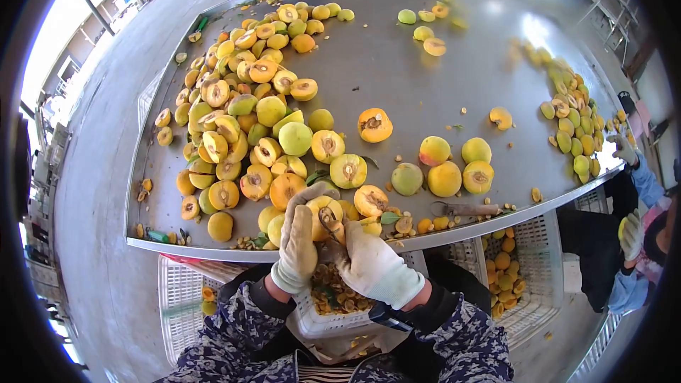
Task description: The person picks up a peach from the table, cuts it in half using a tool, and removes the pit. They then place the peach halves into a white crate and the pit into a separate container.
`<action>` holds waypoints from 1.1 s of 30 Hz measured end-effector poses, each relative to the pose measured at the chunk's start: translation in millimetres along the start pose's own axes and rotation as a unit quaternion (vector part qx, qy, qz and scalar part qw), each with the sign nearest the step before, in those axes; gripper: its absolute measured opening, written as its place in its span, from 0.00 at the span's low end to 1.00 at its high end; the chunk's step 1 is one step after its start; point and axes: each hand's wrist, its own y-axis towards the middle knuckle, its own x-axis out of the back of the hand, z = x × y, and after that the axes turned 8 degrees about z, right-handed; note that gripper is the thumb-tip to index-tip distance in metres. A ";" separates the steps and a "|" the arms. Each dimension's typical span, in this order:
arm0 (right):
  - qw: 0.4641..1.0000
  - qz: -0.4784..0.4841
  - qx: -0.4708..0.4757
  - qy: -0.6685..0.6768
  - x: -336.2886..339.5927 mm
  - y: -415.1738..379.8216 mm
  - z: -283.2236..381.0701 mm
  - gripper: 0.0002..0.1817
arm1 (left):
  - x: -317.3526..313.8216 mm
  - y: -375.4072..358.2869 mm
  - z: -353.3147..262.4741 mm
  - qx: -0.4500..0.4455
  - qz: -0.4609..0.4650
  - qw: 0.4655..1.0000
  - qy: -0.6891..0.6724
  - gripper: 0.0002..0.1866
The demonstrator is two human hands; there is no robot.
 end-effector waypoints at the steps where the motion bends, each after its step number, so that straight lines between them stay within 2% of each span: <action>1: 0.999 0.035 -0.027 -0.002 1.5 -0.8 0.1 0.10 | 4.9 4.8 -0.1 -0.008 0.008 0.999 0.030 0.22; 2: 0.999 0.033 -0.028 0.002 0.1 -2.3 -1.9 0.10 | 9.3 10.9 -6.9 -0.005 0.010 0.999 0.034 0.22; 5: 0.998 0.056 0.002 0.002 -11.6 -6.3 -12.4 0.12 | 27.4 29.1 -21.0 0.229 0.139 0.963 -0.024 0.22; 6: 0.998 0.050 0.010 0.022 -13.2 -5.4 -17.1 0.13 | 25.7 27.2 -21.1 0.230 0.140 0.963 -0.023 0.22; 8: 0.998 0.037 0.022 0.040 -1.0 -3.9 -7.7 0.14 | 20.0 27.6 -23.7 0.198 0.079 0.975 -0.069 0.21; 9: 0.968 0.087 -0.105 0.209 16.0 -3.4 9.5 0.14 | 16.9 26.2 -24.3 0.192 0.084 0.975 -0.066 0.21; 10: 0.892 0.133 -0.224 0.370 26.8 -2.5 19.4 0.14 | 14.0 19.2 -22.4 0.086 0.087 0.991 0.044 0.21; 11: 0.893 0.129 -0.211 0.376 29.8 -4.0 17.1 0.18 | 10.9 10.5 -18.7 -0.022 0.087 0.984 0.152 0.22; 12: 0.894 0.124 -0.208 0.378 25.4 -5.2 15.1 0.18 | 8.4 2.8 -15.2 -0.126 0.086 0.955 0.255 0.24; 13: 0.949 0.071 -0.114 0.285 15.8 -7.0 10.9 0.21 | 3.3 -3.2 -13.1 -0.107 0.066 0.967 0.220 0.24; 14: 0.983 0.019 -0.020 0.184 3.9 -9.3 2.4 0.24 | 3.0 -3.2 -14.8 -0.105 0.067 0.967 0.221 0.24; 15: 0.987 -0.103 0.126 0.012 -21.5 -5.1 -28.2 0.25 | 3.9 -2.2 -17.2 -0.094 0.085 0.960 0.248 0.24; 16: 0.987 -0.104 0.123 0.014 -14.4 -6.9 -20.3 0.25 | 4.4 0.6 -18.2 -0.086 0.103 0.952 0.275 0.24; 17: 0.983 0.021 -0.016 0.180 1.7 -8.4 -3.6 0.26 | 6.7 4.3 -14.3 -0.140 0.111 0.919 0.351 0.23; 18: 0.918 0.146 -0.153 0.335 14.9 -8.6 8.3 0.26 | 8.0 4.5 -16.2 -0.138 0.114 0.919 0.351 0.23; 19: 0.871 0.197 -0.187 0.409 24.0 -7.7 10.5 0.28 | 8.3 4.0 -19.1 -0.098 0.106 0.943 0.301 0.23; 20: 0.871 0.199 -0.187 0.408 24.6 -8.2 6.6 0.28 | 8.6 4.2 -21.4 -0.058 0.097 0.962 0.250 0.22; 22: 0.838 0.228 -0.161 0.469 22.7 -6.5 -0.2 0.30 | 10.4 10.1 -21.0 -0.075 0.114 0.946 0.294 0.22; 23: 0.871 0.211 -0.162 0.413 23.0 -5.3 7.9 0.29 | 12.1 13.0 -21.3 -0.092 0.132 0.928 0.335 0.21; 24: 0.870 0.211 -0.163 0.415 21.2 -6.4 7.0 0.29 | 12.5 13.3 -22.8 -0.090 0.133 0.928 0.336 0.21; 26: 0.859 0.197 -0.161 0.445 16.9 -9.1 5.5 0.28 | 12.5 10.8 -29.9 -0.008 0.152 0.957 0.247 0.21; 27: 0.818 0.214 -0.177 0.503 22.0 -10.8 7.0 0.27 | 7.7 7.1 -33.4 -0.033 0.126 0.964 0.233 0.22; 28: 0.819 0.222 -0.177 0.499 24.3 -12.3 5.7 0.27 | 7.2 5.0 -34.0 -0.035 0.117 0.965 0.233 0.22; 30: 0.708 0.262 -0.193 0.626 26.9 -14.8 5.6 0.28 | 6.9 1.3 -37.0 -0.097 0.126 0.954 0.255 0.22; 31: 0.743 0.206 -0.192 0.607 22.7 -17.1 14.8 0.26 | 6.5 2.0 -37.0 -0.117 0.119 0.946 0.279 0.21; 32: 0.745 0.224 -0.198 0.597 23.3 -19.9 20.8 0.26 | 7.2 4.7 -33.8 -0.141 0.129 0.942 0.277 0.22; 33: 0.795 0.187 -0.218 0.535 23.9 -20.4 26.3 0.25 | 7.2 5.8 -29.2 -0.093 0.150 0.959 0.224 0.23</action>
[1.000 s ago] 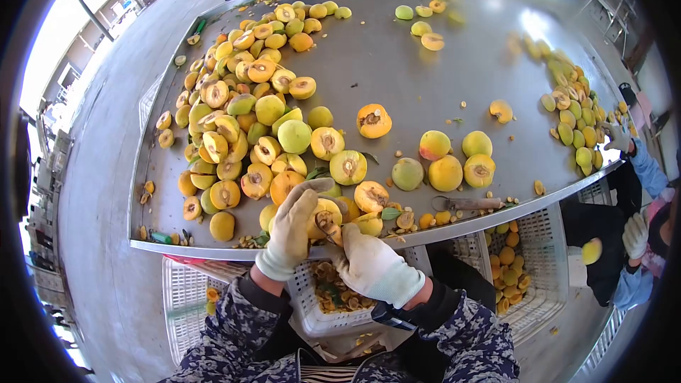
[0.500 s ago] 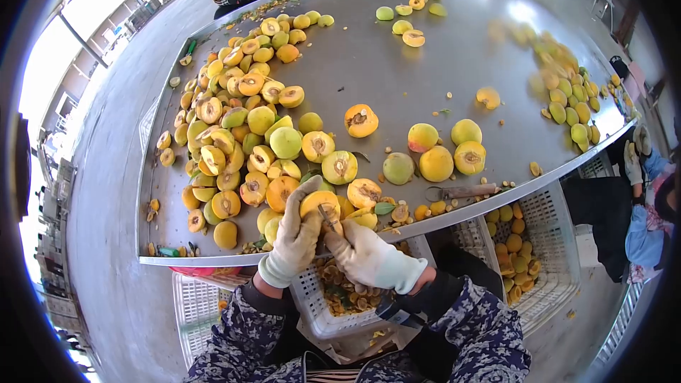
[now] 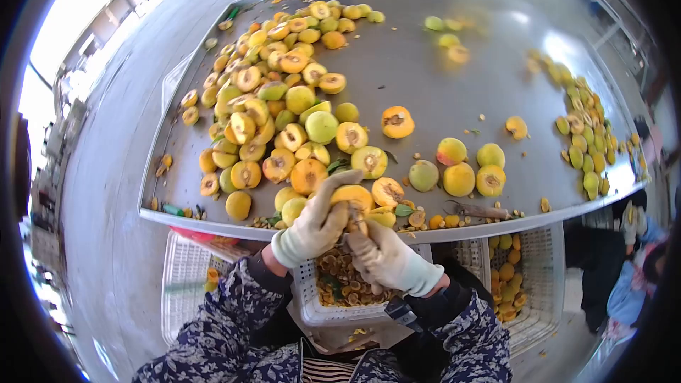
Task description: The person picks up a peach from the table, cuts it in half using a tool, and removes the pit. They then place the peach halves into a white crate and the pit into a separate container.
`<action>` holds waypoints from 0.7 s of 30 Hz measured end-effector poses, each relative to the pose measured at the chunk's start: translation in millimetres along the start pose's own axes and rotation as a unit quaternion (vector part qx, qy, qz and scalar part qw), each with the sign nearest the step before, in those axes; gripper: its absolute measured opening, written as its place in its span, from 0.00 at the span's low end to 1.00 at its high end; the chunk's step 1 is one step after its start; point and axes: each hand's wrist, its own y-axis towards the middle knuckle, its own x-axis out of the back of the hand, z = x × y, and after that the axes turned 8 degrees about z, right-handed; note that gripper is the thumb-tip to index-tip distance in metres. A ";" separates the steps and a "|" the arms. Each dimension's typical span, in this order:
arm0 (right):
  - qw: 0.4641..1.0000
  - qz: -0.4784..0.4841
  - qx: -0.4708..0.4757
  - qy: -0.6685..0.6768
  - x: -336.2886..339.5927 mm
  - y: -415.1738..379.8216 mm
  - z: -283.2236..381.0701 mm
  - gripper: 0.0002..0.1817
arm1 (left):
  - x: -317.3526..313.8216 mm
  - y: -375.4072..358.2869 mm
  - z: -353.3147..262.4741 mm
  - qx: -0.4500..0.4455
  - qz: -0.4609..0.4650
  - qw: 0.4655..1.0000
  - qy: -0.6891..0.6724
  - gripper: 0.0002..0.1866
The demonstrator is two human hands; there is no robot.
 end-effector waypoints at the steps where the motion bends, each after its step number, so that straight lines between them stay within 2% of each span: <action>1: 0.996 -0.052 0.003 -0.071 -4.9 1.4 1.6 0.24 | -1.0 -1.2 2.3 0.034 0.013 0.997 -0.063 0.23; 3: 0.998 0.009 -0.015 0.068 -2.6 -6.8 -3.2 0.24 | 1.9 -10.8 -14.9 0.041 0.041 0.995 -0.079 0.23; 5: 0.945 0.195 -0.009 0.263 -1.9 -10.4 -10.0 0.22 | -5.2 -12.2 -12.6 -0.121 -0.024 0.992 0.000 0.24; 7: 0.973 0.169 0.009 0.156 7.4 -10.0 -14.9 0.24 | -8.5 -15.0 -2.6 -0.120 -0.034 0.992 0.035 0.24; 8: 0.973 0.172 0.004 0.151 2.1 -3.5 -17.2 0.24 | -9.5 -13.2 2.0 -0.089 -0.032 0.995 0.019 0.24; 9: 1.000 0.007 0.012 0.007 -3.6 2.1 -20.2 0.25 | -10.8 -16.3 6.1 -0.093 -0.038 0.995 0.019 0.24; 10: 0.977 -0.160 0.023 -0.137 -6.3 5.0 -22.3 0.26 | -11.4 -17.7 5.4 -0.063 -0.050 0.997 -0.003 0.25; 11: 0.976 -0.162 0.031 -0.141 -4.0 6.9 -24.6 0.26 | -9.5 -16.0 5.6 -0.037 -0.057 0.997 -0.022 0.25; 13: 0.893 -0.150 0.169 -0.389 2.9 8.2 -32.6 0.26 | -12.3 -16.7 6.8 -0.104 -0.109 0.987 0.047 0.25; 14: 0.919 -0.154 0.157 -0.328 -20.9 8.1 -23.1 0.24 | -13.4 -18.1 7.1 -0.071 -0.100 0.992 0.004 0.24; 15: 0.919 -0.158 0.157 -0.325 -22.5 3.0 -20.2 0.24 | -14.1 -20.2 6.8 -0.035 -0.092 0.994 -0.041 0.24; 16: 0.982 -0.088 0.101 -0.132 -22.4 -1.4 -18.3 0.24 | -12.0 -20.4 2.7 -0.035 -0.088 0.995 -0.043 0.24; 17: 0.997 -0.013 0.041 0.068 -22.9 -5.1 -16.1 0.24 | -6.3 -19.3 -4.8 -0.045 -0.081 0.994 -0.059 0.23; 18: 0.990 0.041 0.030 0.132 -25.9 -7.3 -9.2 0.23 | -3.4 -19.0 -11.1 -0.058 -0.072 0.993 -0.079 0.23; 19: 0.982 0.066 0.013 0.175 -17.0 -1.9 -11.0 0.22 | -2.3 -19.6 -14.8 -0.089 -0.101 0.990 -0.045 0.22; 20: 0.976 0.080 -0.011 0.204 -12.0 1.6 -11.5 0.23 | -7.9 -19.6 -12.0 -0.078 -0.125 0.986 -0.079 0.22; 21: 0.995 0.017 0.033 0.092 -13.8 5.2 -12.5 0.24 | -5.0 -15.1 -6.5 -0.021 -0.082 0.988 -0.132 0.21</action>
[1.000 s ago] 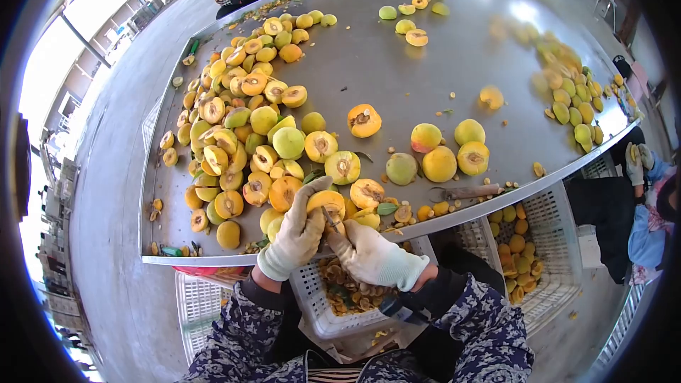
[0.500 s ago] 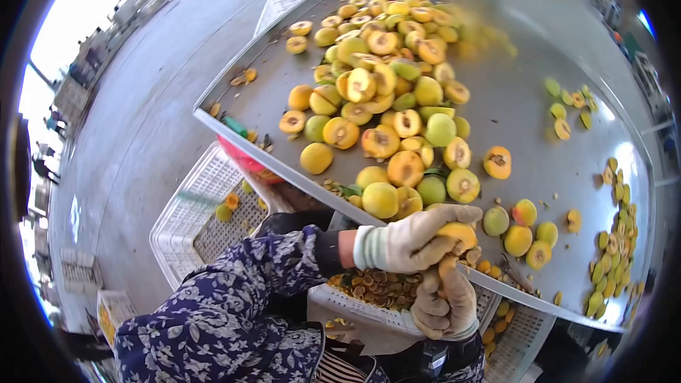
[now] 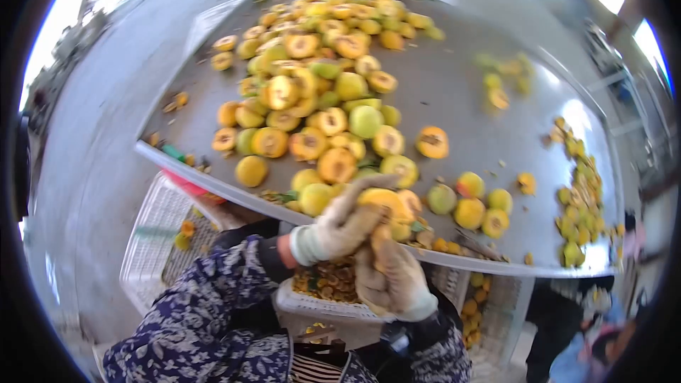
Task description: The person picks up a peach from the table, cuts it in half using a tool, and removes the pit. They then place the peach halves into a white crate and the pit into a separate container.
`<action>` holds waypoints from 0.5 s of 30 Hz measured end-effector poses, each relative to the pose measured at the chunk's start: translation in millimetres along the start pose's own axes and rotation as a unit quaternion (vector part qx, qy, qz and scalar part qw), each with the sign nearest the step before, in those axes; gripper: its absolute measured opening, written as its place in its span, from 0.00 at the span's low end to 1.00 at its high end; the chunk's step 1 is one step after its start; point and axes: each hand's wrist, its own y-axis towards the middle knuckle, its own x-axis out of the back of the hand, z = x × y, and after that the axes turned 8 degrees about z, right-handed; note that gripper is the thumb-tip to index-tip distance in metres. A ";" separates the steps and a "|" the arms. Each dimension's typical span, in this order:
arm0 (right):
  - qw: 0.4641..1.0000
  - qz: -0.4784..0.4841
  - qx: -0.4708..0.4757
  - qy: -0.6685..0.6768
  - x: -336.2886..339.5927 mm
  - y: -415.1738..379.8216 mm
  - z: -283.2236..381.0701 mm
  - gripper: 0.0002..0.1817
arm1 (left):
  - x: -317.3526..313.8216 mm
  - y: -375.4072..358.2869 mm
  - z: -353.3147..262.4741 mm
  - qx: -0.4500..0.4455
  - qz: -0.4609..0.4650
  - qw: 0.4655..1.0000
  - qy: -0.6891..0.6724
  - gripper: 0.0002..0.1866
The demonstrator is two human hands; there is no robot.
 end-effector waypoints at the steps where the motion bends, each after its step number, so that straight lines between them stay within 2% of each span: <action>1: 0.999 0.032 -0.028 0.022 -0.6 0.0 7.6 0.24 | -0.7 4.4 1.1 -0.009 -0.010 1.000 0.012 0.21; 2: 0.998 0.008 -0.044 0.046 -4.6 -3.3 11.2 0.23 | -0.4 5.7 -2.6 0.000 0.002 1.000 -0.009 0.21; 4: 0.987 0.081 -0.038 0.133 -5.5 -6.0 10.4 0.22 | -0.5 7.1 0.1 -0.034 0.004 0.998 0.047 0.23; 7: 0.992 0.098 0.009 0.079 -10.1 -3.0 3.3 0.23 | -4.3 7.1 -0.8 0.003 0.009 1.000 -0.018 0.24; 8: 0.995 0.009 0.058 -0.077 -10.4 1.1 -2.1 0.22 | -7.0 8.3 0.1 0.014 -0.001 1.000 -0.013 0.23; 9: 0.963 -0.080 0.107 -0.234 -10.6 4.0 -2.6 0.21 | -7.6 11.6 0.7 0.019 -0.013 1.000 -0.007 0.23; 10: 0.962 -0.077 0.115 -0.236 -10.1 1.0 2.3 0.21 | -8.8 13.0 0.6 0.012 -0.009 1.000 -0.002 0.23; 12: 0.997 0.053 0.047 -0.016 -7.4 -11.6 9.1 0.21 | -11.4 8.2 1.5 0.039 0.005 0.998 -0.040 0.23; 13: 0.995 0.090 0.014 0.040 -2.1 -14.5 10.0 0.26 | -9.4 13.7 3.8 -0.148 0.025 0.961 0.230 0.24; 14: 0.995 0.094 0.018 0.041 2.3 -12.6 7.1 0.26 | -10.1 11.2 1.2 -0.149 0.028 0.960 0.235 0.24; 15: 0.991 0.119 0.024 0.058 7.5 -11.1 4.0 0.26 | -14.4 8.7 -2.9 -0.068 0.013 0.994 0.081 0.24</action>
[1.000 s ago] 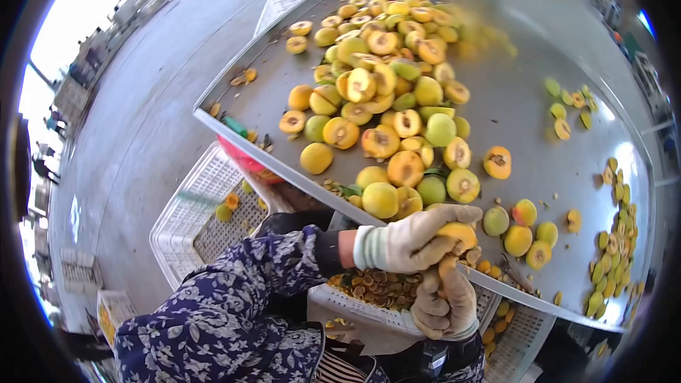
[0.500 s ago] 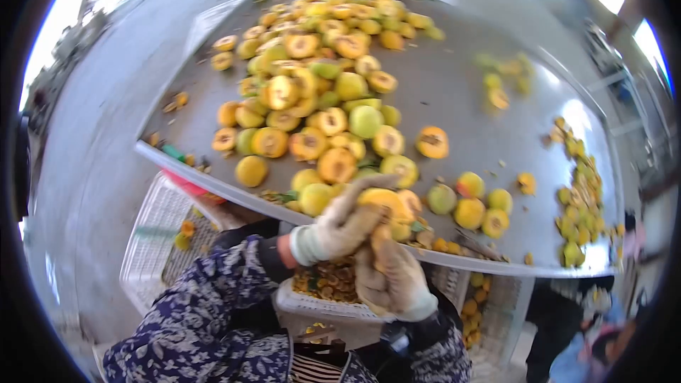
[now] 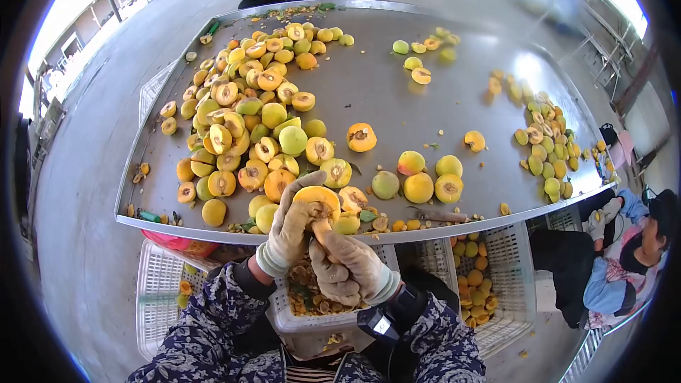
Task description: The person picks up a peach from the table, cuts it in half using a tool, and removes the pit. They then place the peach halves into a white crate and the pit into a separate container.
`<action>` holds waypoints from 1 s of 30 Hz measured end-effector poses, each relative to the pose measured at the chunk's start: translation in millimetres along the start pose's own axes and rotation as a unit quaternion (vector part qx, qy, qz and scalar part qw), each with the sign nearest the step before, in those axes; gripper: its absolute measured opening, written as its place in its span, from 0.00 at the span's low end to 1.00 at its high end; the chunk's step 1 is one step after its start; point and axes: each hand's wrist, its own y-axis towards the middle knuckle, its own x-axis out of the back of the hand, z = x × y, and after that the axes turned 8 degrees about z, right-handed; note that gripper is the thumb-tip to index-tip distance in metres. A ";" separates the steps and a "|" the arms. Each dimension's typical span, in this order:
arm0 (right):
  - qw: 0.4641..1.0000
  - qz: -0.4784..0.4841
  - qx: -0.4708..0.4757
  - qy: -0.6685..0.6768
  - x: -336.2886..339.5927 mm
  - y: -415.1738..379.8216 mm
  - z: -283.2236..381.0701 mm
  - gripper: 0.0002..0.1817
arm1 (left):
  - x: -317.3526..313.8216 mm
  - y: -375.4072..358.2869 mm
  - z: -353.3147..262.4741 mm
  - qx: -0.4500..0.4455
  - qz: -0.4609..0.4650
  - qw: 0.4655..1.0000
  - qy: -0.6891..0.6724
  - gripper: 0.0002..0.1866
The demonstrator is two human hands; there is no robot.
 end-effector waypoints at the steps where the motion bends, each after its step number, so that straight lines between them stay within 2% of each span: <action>1: 1.000 0.024 0.002 0.016 0.5 -2.8 -0.9 0.26 | -5.6 -0.5 -8.2 0.083 -0.023 0.984 -0.157 0.25; 5: 0.995 0.035 0.001 -0.091 -8.8 -11.8 0.9 0.26 | -21.5 -7.1 -35.6 0.072 -0.087 0.971 -0.209 0.26; 7: 0.993 0.038 -0.010 -0.115 -12.5 -15.6 -5.0 0.27 | -25.8 -22.3 -38.4 0.071 -0.116 0.978 -0.158 0.26; 9: 0.975 0.050 -0.012 -0.216 -15.7 -20.5 -11.1 0.28 | -29.3 -41.4 -49.1 0.096 -0.183 0.972 -0.110 0.26; 10: 0.970 0.063 -0.042 -0.230 -18.0 -28.1 -13.9 0.28 | -23.7 -45.9 -49.6 0.092 -0.238 0.962 -0.098 0.27; 11: 0.971 0.073 -0.048 -0.222 -19.3 -36.0 -20.0 0.28 | -19.6 -58.7 -60.5 0.098 -0.304 0.917 -0.239 0.26; 13: 0.963 0.115 -0.057 -0.238 -22.5 -43.1 -26.5 0.27 | 6.0 -83.3 -69.4 0.091 -0.292 0.924 -0.232 0.25; 14: 0.920 0.115 -0.097 -0.361 -25.9 -42.5 -24.1 0.26 | 15.2 -95.3 -71.9 0.091 -0.322 0.919 -0.208 0.24; 15: 0.801 0.082 -0.008 -0.594 -28.0 -38.7 -31.9 0.22 | 27.4 -109.1 -81.0 0.066 -0.326 0.925 -0.184 0.24; 17: 0.610 -0.021 0.014 -0.792 6.6 -35.5 -51.5 0.14 | 60.0 -148.6 -101.7 0.081 -0.317 0.938 -0.114 0.21; 19: 0.541 -0.074 0.052 -0.836 13.9 -38.9 -57.1 0.12 | 92.6 -196.2 -107.3 0.105 -0.353 0.915 -0.167 0.23; 20: 0.589 -0.101 0.070 -0.799 7.9 -40.3 -56.4 0.10 | 102.2 -214.3 -106.5 0.128 -0.383 0.897 -0.179 0.27; 21: 0.611 -0.117 0.137 -0.770 -0.9 -41.0 -58.5 0.10 | 103.1 -223.5 -107.7 0.127 -0.372 0.893 -0.217 0.29; 23: 0.534 -0.049 0.039 -0.843 -3.9 -42.0 -56.1 0.09 | 84.9 -223.0 -103.0 0.124 -0.348 0.892 -0.260 0.30; 25: 0.456 -0.021 -0.025 -0.889 26.1 -36.8 -70.8 0.08 | 58.2 -199.7 -105.8 0.142 -0.329 0.881 -0.309 0.30; 26: 0.463 -0.056 0.029 -0.884 22.0 -34.6 -74.7 0.09 | 48.7 -189.8 -105.4 0.129 -0.301 0.867 -0.375 0.28; 27: 0.459 -0.061 0.027 -0.886 13.3 -33.0 -73.9 0.09 | 41.0 -178.5 -104.5 0.114 -0.268 0.849 -0.441 0.26; 29: 0.685 -0.093 0.112 -0.714 -15.1 -34.7 -68.5 0.13 | 23.9 -160.8 -98.2 0.116 -0.223 0.807 -0.534 0.23; 30: 0.818 -0.098 0.088 -0.561 -26.2 -35.2 -69.1 0.14 | 13.9 -157.4 -88.0 0.110 -0.208 0.822 -0.519 0.23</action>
